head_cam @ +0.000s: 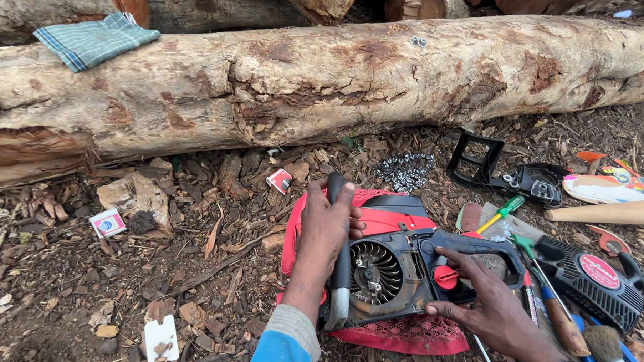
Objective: The person uses a green screwdriver to remove screws from the top cover of a red chainsaw. They lift off the cover, exposing the engine, and then place the cover back on the chainsaw.
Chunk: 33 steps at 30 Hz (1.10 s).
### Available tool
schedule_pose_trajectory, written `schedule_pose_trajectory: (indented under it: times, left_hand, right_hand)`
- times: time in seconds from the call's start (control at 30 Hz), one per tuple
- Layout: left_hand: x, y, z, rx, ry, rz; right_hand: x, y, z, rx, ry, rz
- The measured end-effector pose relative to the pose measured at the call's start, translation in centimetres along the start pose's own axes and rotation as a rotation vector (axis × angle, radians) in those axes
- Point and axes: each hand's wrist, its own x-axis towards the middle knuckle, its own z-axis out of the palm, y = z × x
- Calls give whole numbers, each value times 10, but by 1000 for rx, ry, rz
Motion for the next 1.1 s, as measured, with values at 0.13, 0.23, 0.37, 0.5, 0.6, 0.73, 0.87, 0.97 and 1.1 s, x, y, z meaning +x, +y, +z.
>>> schedule_pose_trajectory:
  times: [0.13, 0.23, 0.37, 0.5, 0.6, 0.73, 0.87, 0.97, 1.1]
  left_hand:
    - [-4, 3, -2, -11, 4, -30]
    - [-8, 6, -2, 10, 10, -25]
    - [-14, 11, -2, 95, 26, -18]
    - [-17, 11, -1, 110, 21, -24]
    - [-16, 10, -1, 104, 23, -17]
    - [-13, 9, -3, 133, 21, -12]
    - [-12, 9, -4, 145, 13, -2]
    - [-13, 7, -3, 164, 17, 14]
    - [-13, 7, -3, 164, 17, 13]
  right_hand:
    - [1, 3, 2, 2, 70, -126]
    - [-1, 2, -1, 38, 41, -147]
    - [-4, -4, -1, 36, 14, -74]
    - [-5, -8, 2, 7, 9, 23]
    - [-7, -9, 1, 22, 69, -113]
    - [-8, -16, 2, 93, 117, -284]
    - [-8, -24, 4, -55, 136, -378]
    - [-8, -26, 4, -72, 139, -388]
    - [-9, -24, 6, -111, 106, -357]
